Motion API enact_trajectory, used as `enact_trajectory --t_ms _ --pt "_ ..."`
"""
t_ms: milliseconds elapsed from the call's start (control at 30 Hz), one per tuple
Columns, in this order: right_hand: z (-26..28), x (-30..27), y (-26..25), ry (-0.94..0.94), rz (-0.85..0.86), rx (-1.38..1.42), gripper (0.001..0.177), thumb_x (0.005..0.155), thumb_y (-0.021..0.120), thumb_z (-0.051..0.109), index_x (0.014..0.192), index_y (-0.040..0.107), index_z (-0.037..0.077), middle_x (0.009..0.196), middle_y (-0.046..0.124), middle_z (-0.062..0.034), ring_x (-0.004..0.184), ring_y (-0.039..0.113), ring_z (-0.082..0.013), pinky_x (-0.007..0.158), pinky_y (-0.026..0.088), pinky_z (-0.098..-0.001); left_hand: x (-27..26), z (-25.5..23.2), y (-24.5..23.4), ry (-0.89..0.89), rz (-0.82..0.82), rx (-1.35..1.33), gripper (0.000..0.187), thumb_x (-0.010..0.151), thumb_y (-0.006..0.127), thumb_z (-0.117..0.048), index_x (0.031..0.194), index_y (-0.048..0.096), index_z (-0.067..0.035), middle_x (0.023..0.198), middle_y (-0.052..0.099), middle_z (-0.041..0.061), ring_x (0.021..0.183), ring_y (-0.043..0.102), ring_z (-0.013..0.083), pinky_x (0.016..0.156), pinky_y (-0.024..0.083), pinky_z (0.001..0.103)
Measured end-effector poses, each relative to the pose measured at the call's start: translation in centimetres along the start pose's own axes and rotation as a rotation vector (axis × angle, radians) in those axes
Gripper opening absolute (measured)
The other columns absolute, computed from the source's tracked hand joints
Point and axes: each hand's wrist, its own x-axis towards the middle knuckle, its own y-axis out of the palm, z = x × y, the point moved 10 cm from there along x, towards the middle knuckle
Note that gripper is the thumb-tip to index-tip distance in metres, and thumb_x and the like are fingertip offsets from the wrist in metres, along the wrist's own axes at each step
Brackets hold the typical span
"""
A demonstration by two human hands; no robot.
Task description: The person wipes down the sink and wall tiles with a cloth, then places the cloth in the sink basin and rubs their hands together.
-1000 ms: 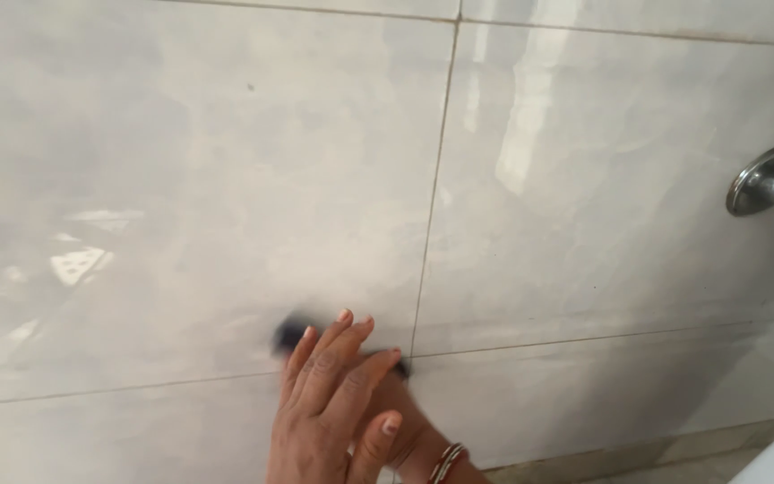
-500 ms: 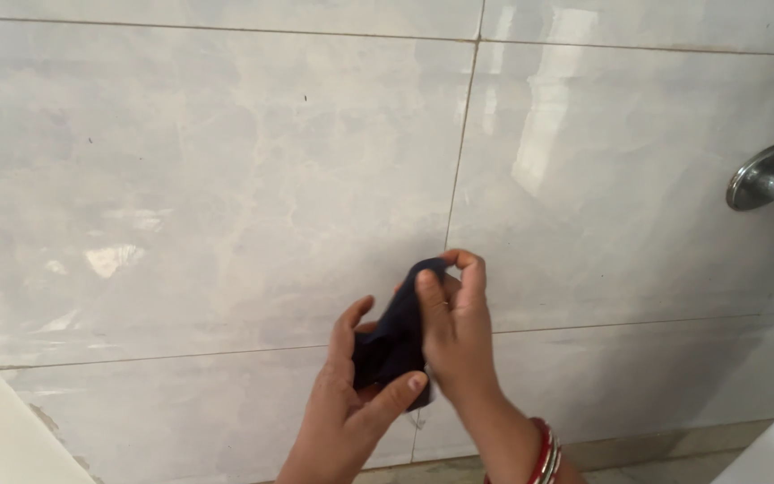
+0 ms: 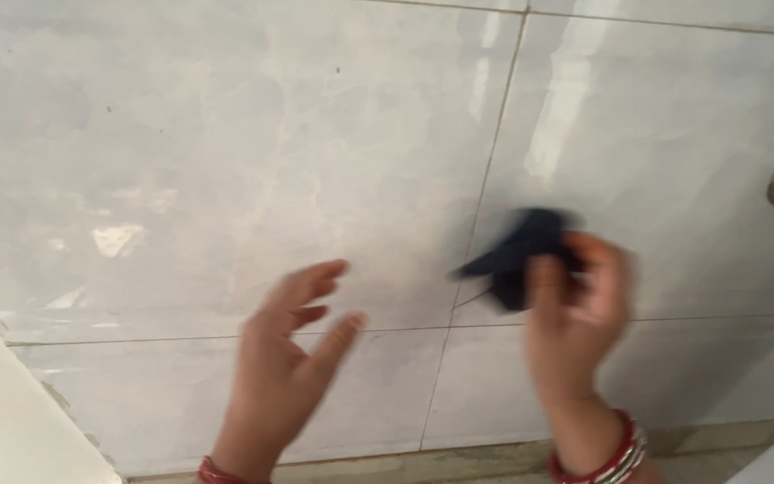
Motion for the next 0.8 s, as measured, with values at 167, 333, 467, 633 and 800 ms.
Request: enact_trajectory --t_ms 167,333,467,633,800 --pt "-2.5 -2.1 -1.3 -0.230 -0.159 -0.558 0.031 0.106 0.066 -0.001 0.136 0.058 -0.005 0.126 0.051 -0.0162 0.115 0.055 -0.0286 0.099 0.049 -0.0386 -0.2 2.8 -2.9 -0.180 -0.198 0.027 0.027 0.089 0.069 -0.012 0.114 0.070 -0.003 0.113 0.075 0.006 0.097 0.074 0.0161 0.076 0.062 0.031" --pt "-2.2 -10.0 9.4 -0.265 0.175 -0.498 0.035 0.098 0.066 0.005 0.133 0.065 0.004 0.107 0.055 -0.0079 0.092 0.054 -0.0221 0.080 0.047 -0.0387 -0.7 1.9 -1.8 -0.033 -0.165 0.071 0.020 0.088 0.069 -0.007 0.106 0.071 0.000 0.102 0.076 0.008 0.087 0.075 0.0162 0.072 0.062 0.028" --pt "0.6 -15.6 16.2 -0.358 0.591 -0.346 0.014 0.096 0.066 0.014 0.109 0.068 0.012 0.098 0.063 -0.0049 0.090 0.060 -0.0256 0.076 0.049 -0.0420 -1.0 2.9 -1.0 -0.042 -0.156 0.099 0.018 0.087 0.070 -0.006 0.104 0.073 -0.001 0.098 0.076 0.007 0.085 0.075 0.0170 0.072 0.061 0.029" --pt "1.4 -18.2 14.8 -0.684 0.702 -0.235 0.032 0.084 0.062 0.011 0.116 0.063 0.010 0.112 0.068 -0.0016 0.103 0.066 -0.0242 0.088 0.052 -0.0426 -1.8 3.8 2.3 -0.068 -0.086 0.115 0.019 0.083 0.070 -0.006 0.102 0.073 -0.004 0.098 0.076 0.007 0.087 0.076 0.0186 0.071 0.061 0.031" --pt "-6.9 -12.8 6.5 -0.651 0.631 -0.704 0.026 0.082 0.070 0.017 0.107 0.073 0.021 0.085 0.063 0.0024 0.075 0.060 -0.0248 0.073 0.047 -0.0472 -2.9 3.6 6.9 -0.021 0.043 0.162 0.019 0.083 0.071 -0.007 0.102 0.072 -0.006 0.101 0.075 0.006 0.090 0.074 0.0227 0.067 0.058 0.033"
